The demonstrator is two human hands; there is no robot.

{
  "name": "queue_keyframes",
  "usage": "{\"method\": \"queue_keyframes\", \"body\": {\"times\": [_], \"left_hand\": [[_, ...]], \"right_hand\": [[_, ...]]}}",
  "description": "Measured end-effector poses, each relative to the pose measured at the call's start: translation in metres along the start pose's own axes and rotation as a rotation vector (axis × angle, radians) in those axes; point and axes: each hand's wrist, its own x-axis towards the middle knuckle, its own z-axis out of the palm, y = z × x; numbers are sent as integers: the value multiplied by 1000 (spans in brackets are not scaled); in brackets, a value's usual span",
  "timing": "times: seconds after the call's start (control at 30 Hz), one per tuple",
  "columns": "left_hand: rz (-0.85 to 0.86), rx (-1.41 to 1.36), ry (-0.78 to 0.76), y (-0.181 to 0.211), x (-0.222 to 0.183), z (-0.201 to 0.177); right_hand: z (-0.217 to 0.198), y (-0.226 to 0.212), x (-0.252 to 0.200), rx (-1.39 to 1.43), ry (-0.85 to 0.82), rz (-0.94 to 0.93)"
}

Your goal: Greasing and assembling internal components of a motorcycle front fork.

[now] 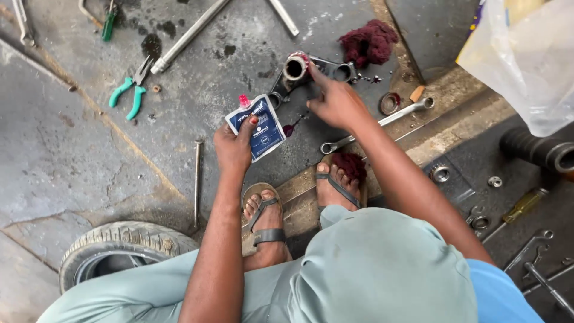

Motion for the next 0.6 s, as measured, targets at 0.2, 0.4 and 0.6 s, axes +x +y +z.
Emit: {"method": "queue_keyframes", "body": {"times": [0.2,0.4,0.6], "left_hand": [[-1,-84,-64,0,1,1],[5,-110,-71,3,4,1],[62,-58,-26,2,3,-3]], "right_hand": [[32,12,-17,208,110,58],[6,1,12,-199,9,74],[-2,-2,5,-477,104,-67]]}}
